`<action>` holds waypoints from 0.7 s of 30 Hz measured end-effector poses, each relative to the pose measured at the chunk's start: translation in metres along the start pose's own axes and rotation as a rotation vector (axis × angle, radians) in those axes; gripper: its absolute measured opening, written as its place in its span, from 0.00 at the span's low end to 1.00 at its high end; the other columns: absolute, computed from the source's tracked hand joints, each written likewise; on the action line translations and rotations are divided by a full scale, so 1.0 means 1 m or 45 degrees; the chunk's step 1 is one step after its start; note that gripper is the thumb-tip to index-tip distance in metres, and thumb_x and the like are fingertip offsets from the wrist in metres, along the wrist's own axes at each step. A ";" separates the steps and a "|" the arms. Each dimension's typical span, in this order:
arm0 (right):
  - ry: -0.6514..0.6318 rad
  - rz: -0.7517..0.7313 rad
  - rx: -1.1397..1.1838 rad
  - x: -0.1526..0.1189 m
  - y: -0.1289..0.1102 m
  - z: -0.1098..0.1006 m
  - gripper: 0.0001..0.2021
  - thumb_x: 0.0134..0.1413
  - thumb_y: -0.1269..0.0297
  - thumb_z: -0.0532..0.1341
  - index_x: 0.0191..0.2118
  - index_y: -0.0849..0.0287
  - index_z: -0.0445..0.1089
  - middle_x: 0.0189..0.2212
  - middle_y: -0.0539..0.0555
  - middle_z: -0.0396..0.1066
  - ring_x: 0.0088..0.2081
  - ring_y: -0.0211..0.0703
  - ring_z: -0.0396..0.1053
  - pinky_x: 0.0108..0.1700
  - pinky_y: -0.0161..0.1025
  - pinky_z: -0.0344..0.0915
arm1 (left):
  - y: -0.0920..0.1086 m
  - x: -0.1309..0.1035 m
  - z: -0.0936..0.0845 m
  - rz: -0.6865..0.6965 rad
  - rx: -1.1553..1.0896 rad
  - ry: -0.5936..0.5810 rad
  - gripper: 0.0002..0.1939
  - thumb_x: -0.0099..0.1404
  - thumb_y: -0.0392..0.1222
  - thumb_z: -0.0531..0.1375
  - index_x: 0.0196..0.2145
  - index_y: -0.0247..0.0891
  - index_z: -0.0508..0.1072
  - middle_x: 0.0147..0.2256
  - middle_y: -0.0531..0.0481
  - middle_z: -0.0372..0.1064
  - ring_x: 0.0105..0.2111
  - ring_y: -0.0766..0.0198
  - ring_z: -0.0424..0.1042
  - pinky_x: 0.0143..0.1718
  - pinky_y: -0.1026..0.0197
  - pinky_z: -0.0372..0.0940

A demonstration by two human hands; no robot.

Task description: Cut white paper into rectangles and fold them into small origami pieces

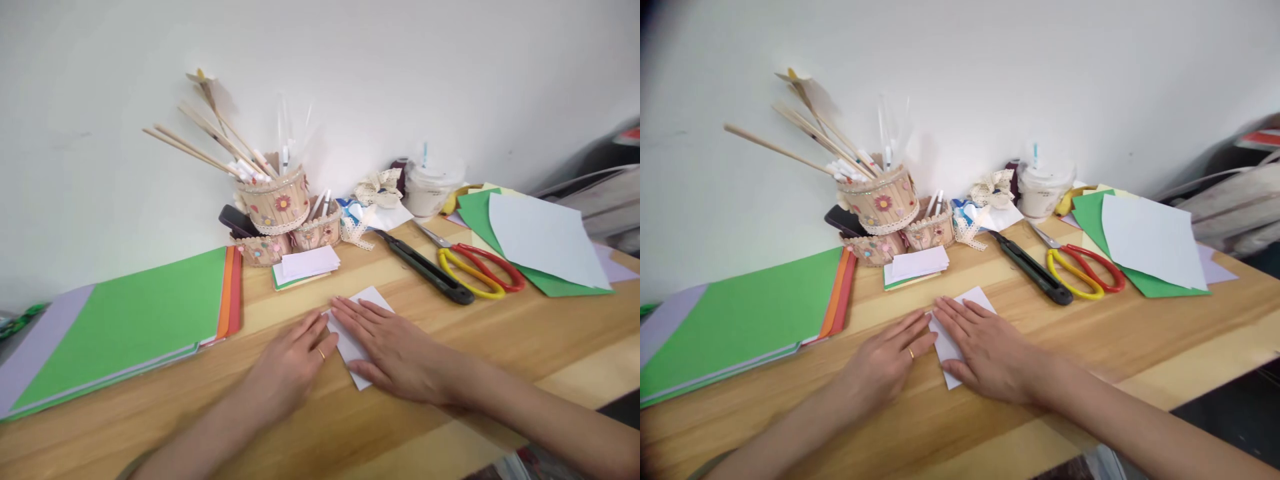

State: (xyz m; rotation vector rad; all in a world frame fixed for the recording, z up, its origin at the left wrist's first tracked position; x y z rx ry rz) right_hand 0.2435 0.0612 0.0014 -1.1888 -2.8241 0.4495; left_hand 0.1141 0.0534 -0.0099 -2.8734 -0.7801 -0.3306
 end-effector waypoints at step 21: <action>-0.019 -0.266 0.056 -0.040 -0.010 0.005 0.40 0.55 0.42 0.50 0.65 0.64 0.40 0.64 0.63 0.37 0.64 0.50 0.36 0.62 0.55 0.38 | 0.001 0.001 -0.010 0.099 0.154 -0.354 0.27 0.63 0.31 0.57 0.58 0.42 0.57 0.58 0.31 0.54 0.59 0.48 0.52 0.53 0.51 0.59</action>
Point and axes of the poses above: each hand's wrist, its own x-axis towards the middle knuckle, its own z-axis out of the palm, y = z × x, the point moved 6 cm from there along x, towards the middle knuckle
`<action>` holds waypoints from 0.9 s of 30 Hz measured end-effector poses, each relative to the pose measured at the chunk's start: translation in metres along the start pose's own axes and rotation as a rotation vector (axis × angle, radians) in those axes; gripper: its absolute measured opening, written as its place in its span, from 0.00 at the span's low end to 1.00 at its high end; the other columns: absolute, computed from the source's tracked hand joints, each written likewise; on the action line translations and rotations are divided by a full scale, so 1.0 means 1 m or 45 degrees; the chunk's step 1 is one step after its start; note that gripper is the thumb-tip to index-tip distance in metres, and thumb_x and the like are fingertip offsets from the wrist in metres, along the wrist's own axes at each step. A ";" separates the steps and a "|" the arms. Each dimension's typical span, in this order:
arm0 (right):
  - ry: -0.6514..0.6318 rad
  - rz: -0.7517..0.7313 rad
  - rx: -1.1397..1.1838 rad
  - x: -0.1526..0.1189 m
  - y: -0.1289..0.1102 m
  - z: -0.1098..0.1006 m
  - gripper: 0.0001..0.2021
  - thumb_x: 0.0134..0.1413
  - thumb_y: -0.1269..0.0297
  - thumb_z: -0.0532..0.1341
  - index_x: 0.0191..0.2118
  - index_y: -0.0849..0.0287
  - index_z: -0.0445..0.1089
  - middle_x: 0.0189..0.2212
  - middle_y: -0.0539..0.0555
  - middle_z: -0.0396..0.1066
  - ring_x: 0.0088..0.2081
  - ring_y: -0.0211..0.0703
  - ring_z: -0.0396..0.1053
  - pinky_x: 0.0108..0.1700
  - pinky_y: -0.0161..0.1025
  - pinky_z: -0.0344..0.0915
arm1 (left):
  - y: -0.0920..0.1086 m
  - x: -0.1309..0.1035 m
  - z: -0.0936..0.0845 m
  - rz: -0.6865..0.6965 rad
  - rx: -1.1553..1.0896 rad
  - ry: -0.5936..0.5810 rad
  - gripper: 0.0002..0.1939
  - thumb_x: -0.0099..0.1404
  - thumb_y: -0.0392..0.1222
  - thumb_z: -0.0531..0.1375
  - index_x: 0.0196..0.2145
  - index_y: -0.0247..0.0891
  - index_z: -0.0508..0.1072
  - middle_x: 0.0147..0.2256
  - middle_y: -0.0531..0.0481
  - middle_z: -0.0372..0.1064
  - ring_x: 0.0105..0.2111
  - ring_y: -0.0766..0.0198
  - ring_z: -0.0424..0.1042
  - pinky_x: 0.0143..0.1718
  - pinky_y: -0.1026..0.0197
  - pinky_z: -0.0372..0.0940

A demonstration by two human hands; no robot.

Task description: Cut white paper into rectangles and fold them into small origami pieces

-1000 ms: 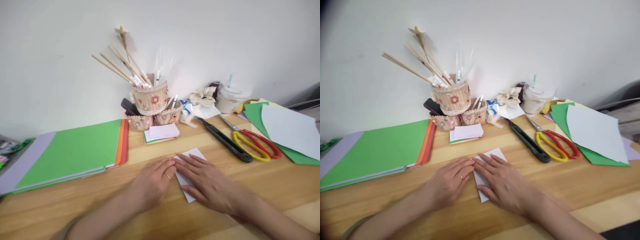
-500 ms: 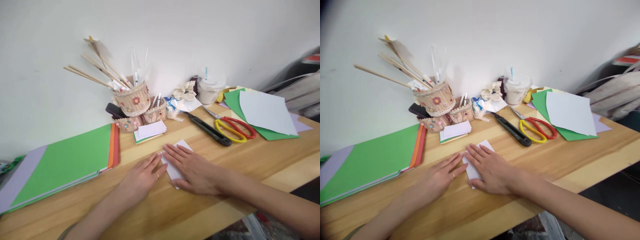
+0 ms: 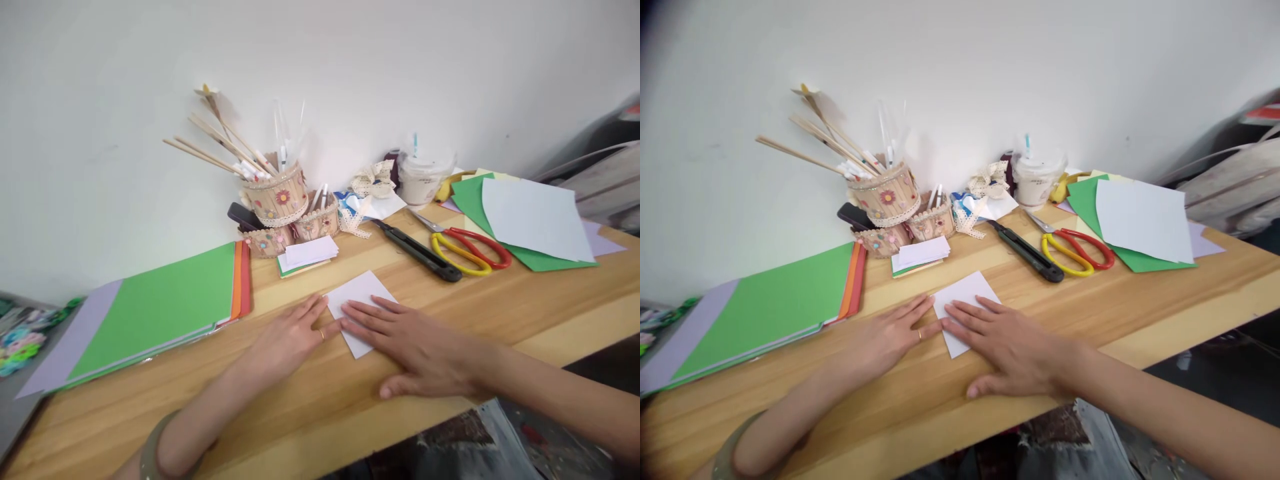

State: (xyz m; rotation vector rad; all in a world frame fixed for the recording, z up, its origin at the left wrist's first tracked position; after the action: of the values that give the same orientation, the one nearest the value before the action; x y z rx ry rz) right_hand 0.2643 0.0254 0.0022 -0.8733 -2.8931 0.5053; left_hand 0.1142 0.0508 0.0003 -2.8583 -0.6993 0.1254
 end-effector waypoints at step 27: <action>0.600 0.870 -0.776 -0.053 0.075 -0.055 0.20 0.63 0.61 0.47 0.53 0.66 0.64 0.53 0.62 0.65 0.54 0.50 0.61 0.52 0.46 0.59 | 0.021 0.035 -0.049 0.107 -0.205 0.345 0.15 0.67 0.32 0.48 0.45 0.40 0.71 0.35 0.47 0.74 0.39 0.60 0.73 0.36 0.60 0.69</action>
State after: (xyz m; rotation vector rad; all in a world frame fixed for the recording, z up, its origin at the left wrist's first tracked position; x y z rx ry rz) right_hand 0.3567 0.0704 0.0299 -1.7778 -2.2556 -0.5377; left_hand 0.1613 0.0403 0.0425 -2.9744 -0.5568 -0.3150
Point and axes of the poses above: each hand's wrist, its own x-axis towards the middle knuckle, its own z-axis out of the palm, y = z × x, the point moved 6 cm from there along x, towards the middle knuckle
